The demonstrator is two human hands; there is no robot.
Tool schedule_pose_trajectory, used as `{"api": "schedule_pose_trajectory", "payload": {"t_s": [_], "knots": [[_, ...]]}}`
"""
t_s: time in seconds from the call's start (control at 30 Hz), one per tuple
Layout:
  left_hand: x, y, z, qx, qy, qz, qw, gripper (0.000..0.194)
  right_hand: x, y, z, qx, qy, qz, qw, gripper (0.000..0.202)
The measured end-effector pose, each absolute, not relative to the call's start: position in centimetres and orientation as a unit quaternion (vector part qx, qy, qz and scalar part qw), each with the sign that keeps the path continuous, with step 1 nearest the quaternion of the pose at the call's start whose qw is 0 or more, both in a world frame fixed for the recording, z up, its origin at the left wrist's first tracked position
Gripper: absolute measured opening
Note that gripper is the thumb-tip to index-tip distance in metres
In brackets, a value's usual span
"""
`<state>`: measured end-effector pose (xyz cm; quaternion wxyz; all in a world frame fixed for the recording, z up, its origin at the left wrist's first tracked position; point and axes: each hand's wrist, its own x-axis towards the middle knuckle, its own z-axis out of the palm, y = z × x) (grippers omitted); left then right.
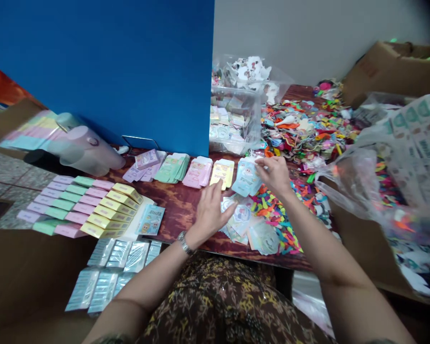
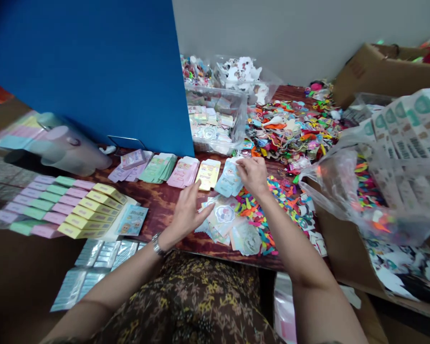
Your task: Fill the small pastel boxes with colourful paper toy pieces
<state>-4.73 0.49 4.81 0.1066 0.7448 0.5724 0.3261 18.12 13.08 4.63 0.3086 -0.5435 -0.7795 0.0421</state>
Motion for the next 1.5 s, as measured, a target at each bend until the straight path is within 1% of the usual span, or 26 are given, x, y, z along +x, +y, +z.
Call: {"api": "schedule_pose_trajectory", "payload": {"t_s": [0.07, 0.13, 0.2, 0.27, 0.33, 0.4, 0.47, 0.57, 0.63, 0.7, 0.77, 0.87, 0.93, 1.03, 1.1, 1.2, 1.3, 1.4, 1.5], "knots": [[-2.4, 1.2, 4.8, 0.75, 0.559, 0.332, 0.124, 0.091, 17.2, 10.3, 6.3, -0.523, -0.779, 0.058, 0.34, 0.02], [-0.9, 1.5, 4.8, 0.757, 0.559, 0.318, 0.117, 0.104, 16.0, 7.5, 7.4, -0.512, -0.774, 0.086, 0.362, 0.019], [-0.2, 1.3, 4.5, 0.761, 0.568, 0.3, 0.092, 0.107, 15.0, 5.3, 7.9, -0.511, -0.756, 0.139, 0.384, 0.02], [-0.2, 1.0, 4.2, 0.76, 0.576, 0.291, 0.069, 0.101, 14.3, 3.9, 7.8, -0.513, -0.735, 0.191, 0.401, 0.021], [-0.6, 0.6, 3.8, 0.754, 0.578, 0.301, 0.081, 0.09, 14.1, 3.0, 7.6, -0.505, -0.726, 0.214, 0.415, 0.021], [-1.0, 0.4, 3.6, 0.733, 0.583, 0.326, 0.132, 0.08, 14.3, 2.4, 7.4, -0.494, -0.73, 0.196, 0.431, 0.023], [-1.2, 0.1, 3.5, 0.702, 0.587, 0.358, 0.186, 0.074, 14.4, 1.7, 7.2, -0.492, -0.734, 0.142, 0.446, 0.027], [-1.4, -0.2, 3.9, 0.686, 0.573, 0.396, 0.208, 0.077, 14.4, 0.5, 6.8, -0.493, -0.747, 0.075, 0.439, 0.028], [-1.6, -0.4, 4.3, 0.702, 0.552, 0.404, 0.2, 0.08, 14.2, -0.3, 6.4, -0.489, -0.758, 0.087, 0.423, 0.025], [-1.8, -0.6, 4.6, 0.728, 0.524, 0.398, 0.191, 0.077, 14.0, -1.0, 6.2, -0.479, -0.759, 0.144, 0.417, 0.023], [-2.0, -0.8, 4.9, 0.755, 0.496, 0.389, 0.181, 0.07, 13.9, -1.3, 6.1, -0.469, -0.741, 0.219, 0.428, 0.024], [-2.4, -1.1, 5.0, 0.78, 0.481, 0.372, 0.151, 0.06, 13.9, -1.3, 6.3, -0.487, -0.641, 0.34, 0.486, 0.037], [-2.6, -1.3, 4.9, 0.791, 0.486, 0.352, 0.124, 0.056, 13.8, -0.9, 6.5, -0.501, -0.554, 0.43, 0.508, 0.04], [-2.7, -1.6, 4.7, 0.802, 0.489, 0.328, 0.104, 0.059, 13.7, -0.1, 6.8, -0.493, -0.47, 0.549, 0.484, 0.032], [-2.7, -1.8, 4.6, 0.804, 0.489, 0.323, 0.1, 0.067, 13.6, 0.3, 7.1, -0.486, -0.46, 0.578, 0.468, 0.029], [-2.5, -1.9, 4.6, 0.799, 0.504, 0.316, 0.088, 0.08, 13.6, 0.4, 7.6, -0.497, -0.518, 0.532, 0.448, 0.025], [-2.1, -1.9, 4.6, 0.793, 0.523, 0.303, 0.075, 0.088, 13.5, 0.0, 8.2, -0.528, -0.614, 0.408, 0.421, 0.016], [-1.8, -1.9, 4.5, 0.79, 0.536, 0.289, 0.075, 0.092, 13.5, -0.3, 8.4, -0.539, -0.675, 0.298, 0.408, 0.015], [-1.7, -2.1, 4.3, 0.788, 0.543, 0.277, 0.081, 0.097, 13.7, -0.3, 8.5, -0.533, -0.687, 0.28, 0.408, 0.016]]}}
